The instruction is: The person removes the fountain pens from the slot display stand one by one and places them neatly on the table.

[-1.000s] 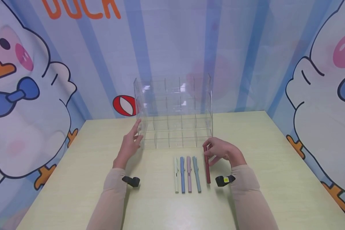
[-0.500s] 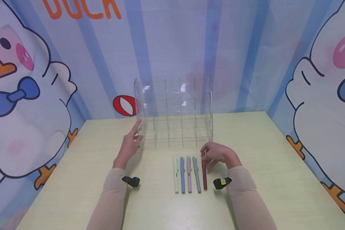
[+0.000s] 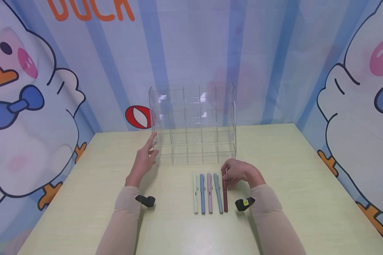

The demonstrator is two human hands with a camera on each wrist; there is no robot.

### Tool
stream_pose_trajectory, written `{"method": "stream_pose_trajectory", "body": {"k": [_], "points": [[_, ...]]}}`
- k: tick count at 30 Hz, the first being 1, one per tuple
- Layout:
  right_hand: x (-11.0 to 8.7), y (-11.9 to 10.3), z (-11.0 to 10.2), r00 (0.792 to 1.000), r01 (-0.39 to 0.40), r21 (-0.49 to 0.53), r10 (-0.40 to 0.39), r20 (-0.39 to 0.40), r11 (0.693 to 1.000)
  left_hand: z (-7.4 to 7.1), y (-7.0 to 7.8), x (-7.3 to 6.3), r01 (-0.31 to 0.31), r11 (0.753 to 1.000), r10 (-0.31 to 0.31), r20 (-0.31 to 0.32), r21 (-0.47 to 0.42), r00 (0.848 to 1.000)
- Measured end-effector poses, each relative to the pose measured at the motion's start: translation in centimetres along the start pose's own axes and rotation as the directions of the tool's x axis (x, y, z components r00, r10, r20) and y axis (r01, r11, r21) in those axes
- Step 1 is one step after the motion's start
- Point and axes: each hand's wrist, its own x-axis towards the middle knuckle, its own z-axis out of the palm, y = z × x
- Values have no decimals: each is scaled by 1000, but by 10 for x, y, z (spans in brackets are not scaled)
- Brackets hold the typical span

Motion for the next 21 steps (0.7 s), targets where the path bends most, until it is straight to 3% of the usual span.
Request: {"method": "stream_pose_trajectory", "body": {"k": [21], "points": [[5, -8, 13, 999, -10, -80, 7, -43, 997, 0, 2, 0, 12, 1000, -12, 3, 0, 1000]]}}
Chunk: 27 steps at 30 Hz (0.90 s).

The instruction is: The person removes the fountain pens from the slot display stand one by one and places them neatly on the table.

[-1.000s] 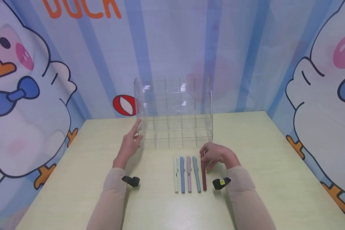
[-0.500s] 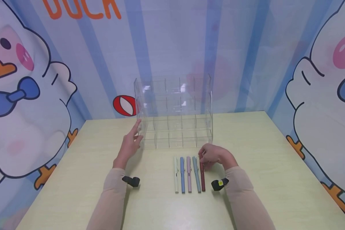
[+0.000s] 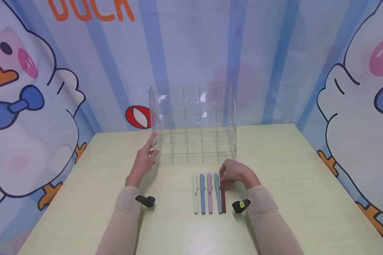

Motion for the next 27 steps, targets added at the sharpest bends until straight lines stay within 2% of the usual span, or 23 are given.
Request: {"method": "stream_pose_trajectory", "body": {"k": [21, 27], "points": [[0, -4, 4, 998, -53, -86, 50, -29, 995, 0, -1, -1, 24, 1000, -24, 6, 4, 1000], [-1, -6, 5, 999, -23, -143, 18, -37, 989, 0, 1, -1, 19, 1000, -19, 5, 1, 1000]]}}
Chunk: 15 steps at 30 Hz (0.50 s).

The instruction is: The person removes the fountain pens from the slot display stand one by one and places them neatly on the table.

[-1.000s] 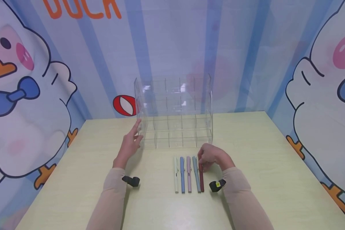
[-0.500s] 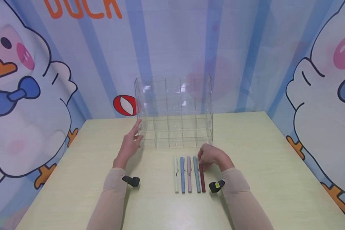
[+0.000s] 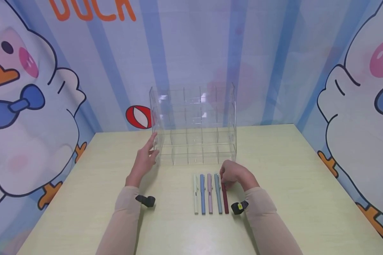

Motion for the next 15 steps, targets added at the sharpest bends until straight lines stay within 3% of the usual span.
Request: {"method": "stream_pose_trajectory", "body": {"k": [15], "points": [[0, -3, 1, 1000, -21, -90, 21, -1, 996, 0, 1, 1, -12, 1000, 12, -7, -5, 1000]]}}
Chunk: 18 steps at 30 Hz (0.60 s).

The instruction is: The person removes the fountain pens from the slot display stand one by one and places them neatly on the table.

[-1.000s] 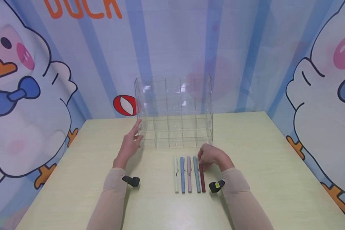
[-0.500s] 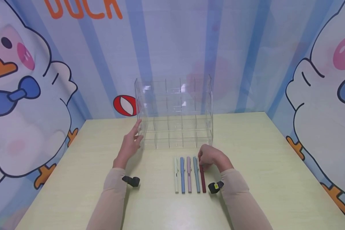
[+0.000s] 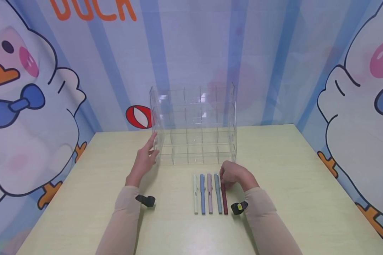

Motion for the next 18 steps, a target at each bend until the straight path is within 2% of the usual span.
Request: {"method": "stream_pose_trajectory", "body": {"k": [8, 18], "points": [[-3, -1, 1, 1000, 15, -8, -15, -6, 1000, 1, -2, 1, -3, 1000, 3, 3, -3, 1000], [-2, 1, -1, 1000, -1, 51, 1, 6, 999, 0, -2, 0, -1, 1000, 1, 6, -2, 1000]]}}
